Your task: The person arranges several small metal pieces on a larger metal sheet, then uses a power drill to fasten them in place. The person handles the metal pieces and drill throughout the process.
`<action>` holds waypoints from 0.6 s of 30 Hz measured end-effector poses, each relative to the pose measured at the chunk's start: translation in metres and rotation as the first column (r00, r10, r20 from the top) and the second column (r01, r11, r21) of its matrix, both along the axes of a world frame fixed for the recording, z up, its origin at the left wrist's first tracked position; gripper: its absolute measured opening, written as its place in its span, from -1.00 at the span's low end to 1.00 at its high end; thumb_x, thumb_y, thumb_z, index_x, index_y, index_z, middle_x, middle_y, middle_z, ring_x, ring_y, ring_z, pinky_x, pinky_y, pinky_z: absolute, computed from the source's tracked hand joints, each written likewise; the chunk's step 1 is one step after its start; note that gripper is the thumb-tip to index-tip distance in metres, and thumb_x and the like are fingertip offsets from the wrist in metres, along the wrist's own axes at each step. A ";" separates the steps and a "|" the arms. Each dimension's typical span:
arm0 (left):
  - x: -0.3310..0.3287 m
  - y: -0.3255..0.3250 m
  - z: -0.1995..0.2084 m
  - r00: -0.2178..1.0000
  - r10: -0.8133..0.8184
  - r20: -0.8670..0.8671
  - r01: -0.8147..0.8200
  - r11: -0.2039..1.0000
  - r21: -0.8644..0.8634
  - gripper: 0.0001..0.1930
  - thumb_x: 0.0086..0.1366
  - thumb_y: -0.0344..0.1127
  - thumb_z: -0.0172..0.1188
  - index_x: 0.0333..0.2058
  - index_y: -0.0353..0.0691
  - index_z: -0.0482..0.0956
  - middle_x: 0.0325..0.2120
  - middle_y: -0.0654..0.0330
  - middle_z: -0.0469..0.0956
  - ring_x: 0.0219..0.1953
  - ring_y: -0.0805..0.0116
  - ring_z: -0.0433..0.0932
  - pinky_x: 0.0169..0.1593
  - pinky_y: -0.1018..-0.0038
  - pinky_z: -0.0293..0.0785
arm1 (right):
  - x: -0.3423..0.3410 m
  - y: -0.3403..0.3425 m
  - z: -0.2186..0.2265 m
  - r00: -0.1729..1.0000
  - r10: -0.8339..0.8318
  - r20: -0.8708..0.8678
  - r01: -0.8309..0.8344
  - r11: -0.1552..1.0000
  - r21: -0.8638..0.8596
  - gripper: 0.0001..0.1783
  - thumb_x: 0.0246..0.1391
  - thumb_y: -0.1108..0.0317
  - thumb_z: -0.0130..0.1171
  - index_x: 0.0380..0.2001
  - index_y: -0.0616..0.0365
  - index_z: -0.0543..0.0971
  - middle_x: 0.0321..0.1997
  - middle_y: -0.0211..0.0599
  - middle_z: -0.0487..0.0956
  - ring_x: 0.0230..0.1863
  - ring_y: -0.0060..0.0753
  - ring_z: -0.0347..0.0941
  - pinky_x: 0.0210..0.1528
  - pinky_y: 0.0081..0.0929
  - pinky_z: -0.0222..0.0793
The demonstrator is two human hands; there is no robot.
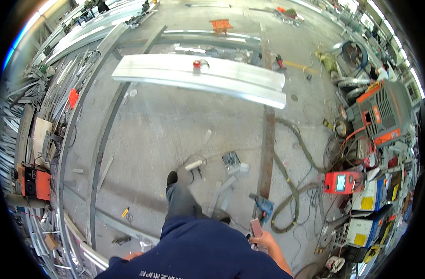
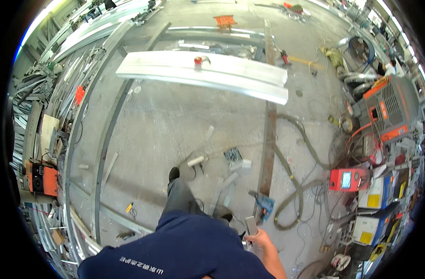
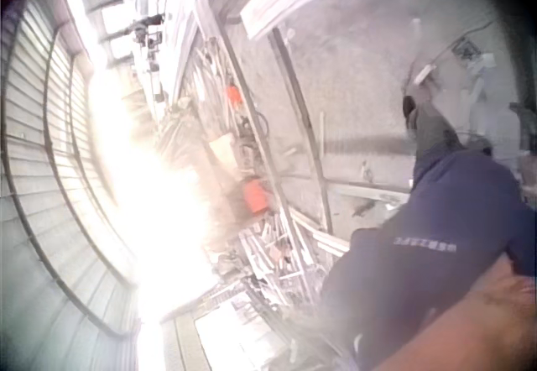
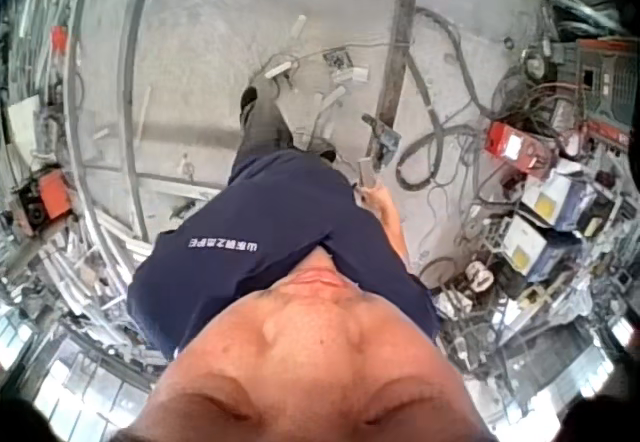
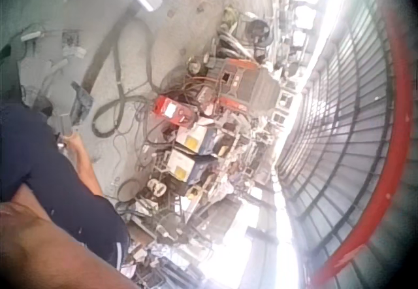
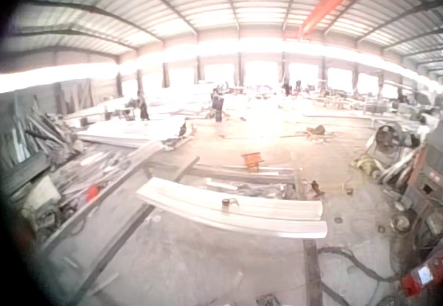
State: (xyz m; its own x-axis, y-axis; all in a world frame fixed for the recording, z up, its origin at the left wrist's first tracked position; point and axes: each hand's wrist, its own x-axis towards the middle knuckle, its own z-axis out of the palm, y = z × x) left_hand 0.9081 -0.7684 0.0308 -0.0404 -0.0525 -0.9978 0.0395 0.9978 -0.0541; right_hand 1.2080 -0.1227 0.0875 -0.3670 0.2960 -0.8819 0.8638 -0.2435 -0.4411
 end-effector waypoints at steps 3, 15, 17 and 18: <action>-0.036 0.054 -0.064 0.991 0.111 -0.075 -0.102 0.989 0.109 -0.50 0.25 0.11 0.12 -0.03 -0.14 0.61 -0.12 -0.03 0.61 -0.03 -0.02 0.57 0.06 0.20 0.45 | -0.058 0.017 -0.025 0.995 0.098 0.007 -0.096 0.963 0.253 -0.62 -0.30 0.31 0.44 -0.34 0.22 0.60 -0.49 -0.31 0.61 -0.48 -0.50 0.53 -0.38 -0.44 0.46; -0.454 0.148 0.017 0.564 0.513 -0.647 -0.392 0.856 0.337 -0.36 0.06 0.10 0.35 -0.17 -0.46 0.56 -0.21 -0.23 0.61 -0.09 -0.10 0.59 -0.02 0.21 0.48 | -0.469 0.064 0.008 0.940 0.299 0.162 -0.323 0.633 0.703 -0.63 -0.25 0.28 0.32 -0.32 0.26 0.57 -0.41 -0.01 0.63 -0.32 0.00 0.60 -0.24 -0.23 0.48; -0.499 0.149 0.029 0.497 0.520 -0.694 -0.408 0.846 0.342 -0.36 0.07 0.09 0.35 -0.18 -0.48 0.56 -0.21 -0.24 0.60 -0.10 -0.12 0.59 -0.03 0.21 0.48 | -0.520 0.071 0.016 0.940 0.320 0.117 -0.301 0.620 0.725 -0.61 -0.25 0.26 0.31 -0.32 0.27 0.56 -0.38 0.05 0.63 -0.27 0.08 0.58 -0.21 -0.20 0.48; -0.516 0.141 0.023 0.474 0.533 -0.701 -0.430 0.835 0.344 -0.37 0.07 0.09 0.35 -0.18 -0.47 0.56 -0.22 -0.23 0.61 -0.11 -0.11 0.60 -0.04 0.21 0.48 | -0.546 0.077 0.018 0.938 0.334 0.089 -0.288 0.612 0.736 -0.61 -0.26 0.25 0.30 -0.32 0.27 0.56 -0.36 0.08 0.62 -0.24 0.12 0.58 -0.19 -0.18 0.48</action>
State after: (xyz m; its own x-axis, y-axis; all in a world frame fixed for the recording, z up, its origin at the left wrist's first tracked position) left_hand 0.3925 -0.6271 0.0536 -0.7634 -0.2029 -0.6133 -0.4517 0.8464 0.2822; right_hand 0.6617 -0.0454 0.1052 -0.5983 0.6904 -0.4066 0.7962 0.4557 -0.3980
